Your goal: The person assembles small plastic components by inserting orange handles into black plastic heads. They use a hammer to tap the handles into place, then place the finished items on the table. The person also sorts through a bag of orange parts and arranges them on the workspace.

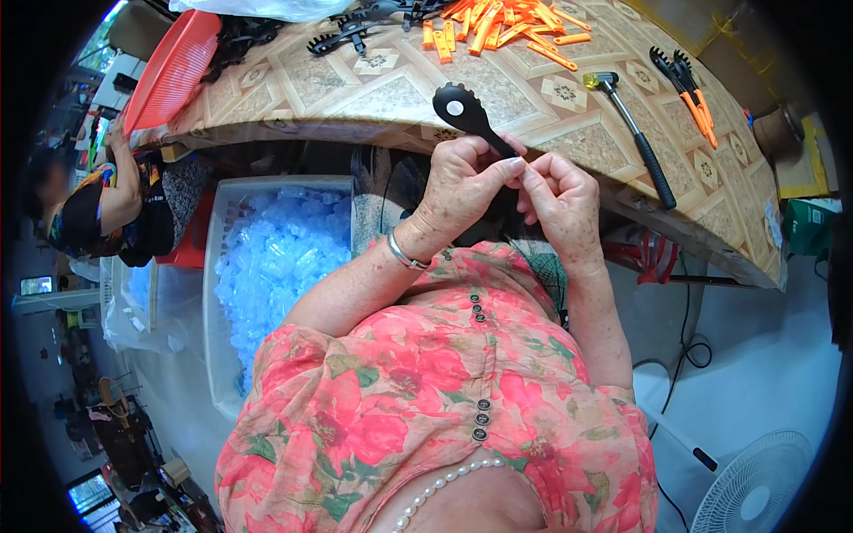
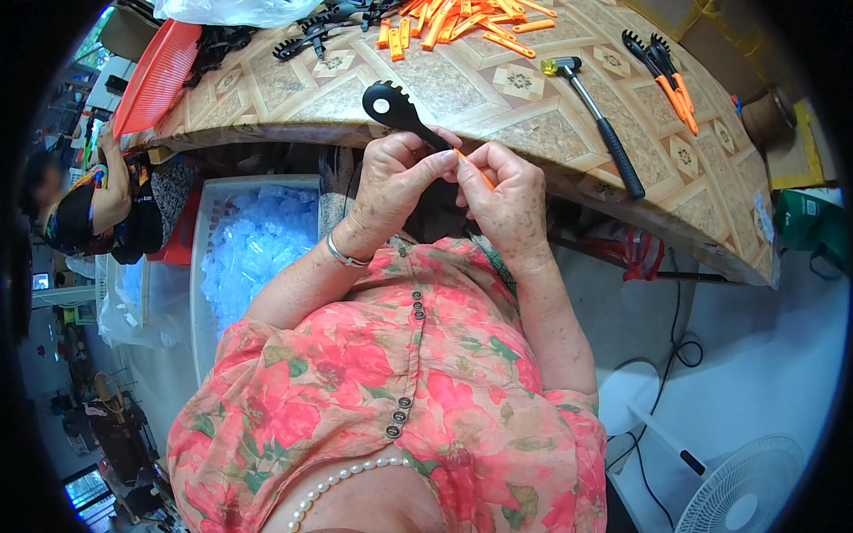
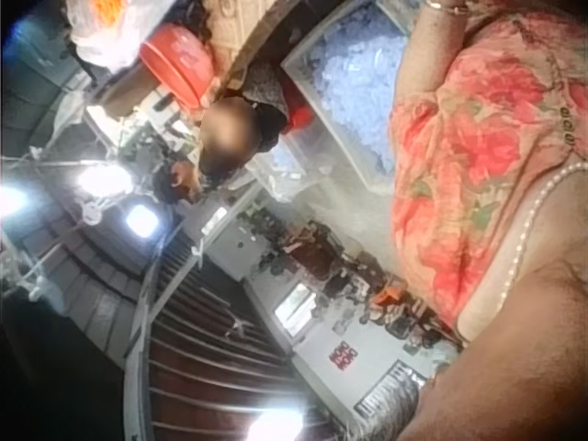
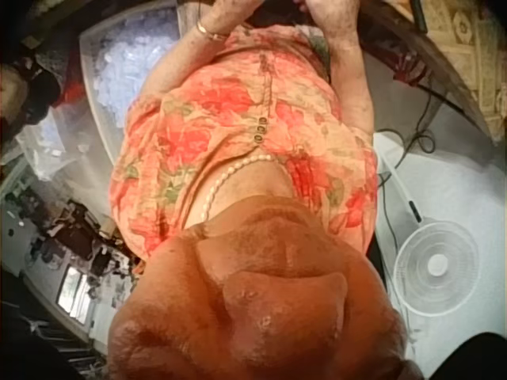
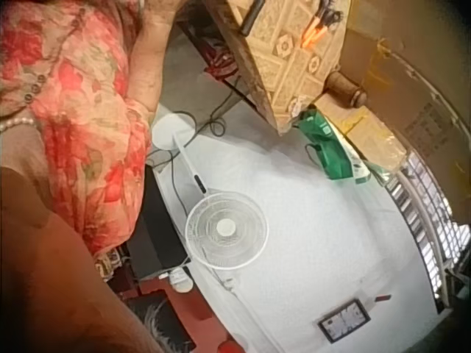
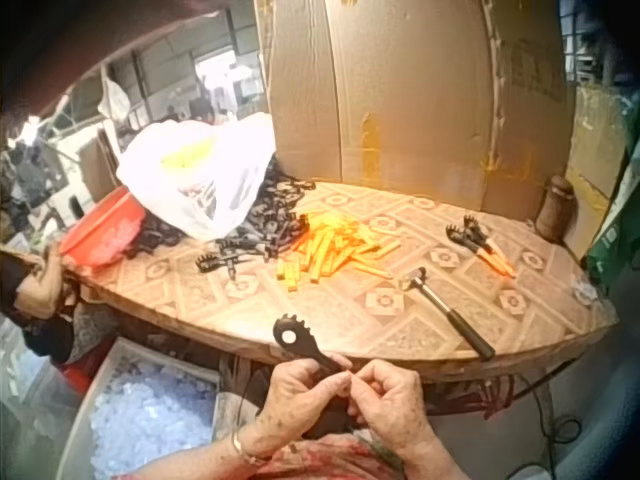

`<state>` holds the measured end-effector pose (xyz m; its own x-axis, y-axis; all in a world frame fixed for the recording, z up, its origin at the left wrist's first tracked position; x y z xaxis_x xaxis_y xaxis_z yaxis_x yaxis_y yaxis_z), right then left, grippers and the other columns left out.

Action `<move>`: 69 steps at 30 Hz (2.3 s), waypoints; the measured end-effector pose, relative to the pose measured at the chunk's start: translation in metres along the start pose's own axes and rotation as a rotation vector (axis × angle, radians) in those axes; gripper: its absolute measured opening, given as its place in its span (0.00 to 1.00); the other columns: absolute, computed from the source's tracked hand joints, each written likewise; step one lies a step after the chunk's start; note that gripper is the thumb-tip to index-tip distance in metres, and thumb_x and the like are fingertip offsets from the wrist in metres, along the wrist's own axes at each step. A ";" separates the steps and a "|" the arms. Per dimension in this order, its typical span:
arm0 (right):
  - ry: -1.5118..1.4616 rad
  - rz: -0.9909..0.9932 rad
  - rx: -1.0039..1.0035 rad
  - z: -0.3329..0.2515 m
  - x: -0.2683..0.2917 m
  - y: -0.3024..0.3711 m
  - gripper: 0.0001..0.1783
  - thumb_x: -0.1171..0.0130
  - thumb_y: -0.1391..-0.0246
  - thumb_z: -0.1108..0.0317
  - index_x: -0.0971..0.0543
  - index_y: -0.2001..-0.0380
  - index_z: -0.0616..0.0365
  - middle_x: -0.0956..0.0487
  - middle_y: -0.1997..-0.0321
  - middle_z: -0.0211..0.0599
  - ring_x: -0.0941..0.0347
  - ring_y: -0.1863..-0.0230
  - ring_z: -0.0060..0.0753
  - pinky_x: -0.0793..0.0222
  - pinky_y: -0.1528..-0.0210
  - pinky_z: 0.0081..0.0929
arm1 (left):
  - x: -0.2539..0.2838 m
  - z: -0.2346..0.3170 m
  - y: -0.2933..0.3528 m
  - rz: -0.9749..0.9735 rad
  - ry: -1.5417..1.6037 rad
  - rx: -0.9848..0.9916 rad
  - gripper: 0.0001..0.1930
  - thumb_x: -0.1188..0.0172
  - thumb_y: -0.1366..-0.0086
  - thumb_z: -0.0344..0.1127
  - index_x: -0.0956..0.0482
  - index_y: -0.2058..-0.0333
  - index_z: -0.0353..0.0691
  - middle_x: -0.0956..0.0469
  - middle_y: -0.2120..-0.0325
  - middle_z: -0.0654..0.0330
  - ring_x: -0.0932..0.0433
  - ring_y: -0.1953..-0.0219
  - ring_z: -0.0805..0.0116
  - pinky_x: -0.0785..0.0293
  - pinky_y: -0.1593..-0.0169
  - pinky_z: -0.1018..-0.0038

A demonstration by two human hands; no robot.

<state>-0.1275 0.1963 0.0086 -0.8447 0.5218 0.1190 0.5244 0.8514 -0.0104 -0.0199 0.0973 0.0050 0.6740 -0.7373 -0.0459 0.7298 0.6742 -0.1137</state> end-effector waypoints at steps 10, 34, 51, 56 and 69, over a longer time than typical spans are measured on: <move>-0.218 -0.113 0.061 -0.005 0.001 -0.008 0.06 0.42 0.38 0.70 0.20 0.63 0.62 0.19 0.72 0.28 0.25 0.73 0.13 0.30 0.73 0.13 | 0.013 -0.003 -0.006 -0.025 0.419 0.082 0.13 0.38 0.36 0.28 0.22 0.55 0.29 0.19 0.62 0.56 0.20 0.62 0.72 0.21 0.55 0.77; -0.306 -0.181 -0.046 0.009 -0.004 -0.010 0.09 0.48 0.36 0.69 0.23 0.61 0.64 0.22 0.76 0.31 0.29 0.79 0.13 0.33 0.76 0.12 | 0.011 -0.010 -0.007 -0.026 0.667 0.200 0.13 0.42 0.32 0.35 0.23 0.57 0.29 0.22 0.56 0.52 0.21 0.57 0.70 0.21 0.52 0.74; -0.439 -0.308 -0.167 0.012 0.017 -0.011 0.10 0.43 0.41 0.65 0.23 0.63 0.63 0.24 0.79 0.30 0.30 0.81 0.16 0.35 0.80 0.13 | 0.019 -0.010 -0.008 -0.273 0.366 0.090 0.15 0.42 0.35 0.28 0.24 0.52 0.25 0.21 0.56 0.49 0.20 0.55 0.64 0.21 0.49 0.71; -0.234 -0.480 -0.139 -0.002 0.029 -0.018 0.11 0.41 0.44 0.64 0.22 0.68 0.63 0.26 0.81 0.27 0.31 0.82 0.14 0.37 0.80 0.13 | 0.044 -0.026 -0.012 -0.572 0.563 0.220 0.27 0.49 0.30 0.46 0.28 0.48 0.22 0.22 0.56 0.38 0.18 0.55 0.55 0.18 0.54 0.65; 0.279 -0.805 -0.182 -0.011 0.027 -0.064 0.13 0.38 0.50 0.61 0.19 0.71 0.62 0.27 0.81 0.24 0.31 0.77 0.16 0.37 0.75 0.17 | 0.024 -0.011 0.019 -0.866 0.252 0.462 0.21 0.46 0.30 0.41 0.27 0.48 0.28 0.19 0.71 0.56 0.18 0.67 0.70 0.20 0.65 0.76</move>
<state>-0.1829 0.1553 0.0238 -0.9213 -0.2879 0.2614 -0.1922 0.9215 0.3376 0.0092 0.0922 -0.0094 -0.1134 -0.9321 -0.3440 0.9649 -0.1858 0.1853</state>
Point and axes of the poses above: each hand's wrist, its own y-axis away from the middle knuckle, its own x-axis out of the back of the hand, z = x × y, the point moved 5 cm from there along -y, towards the middle knuckle
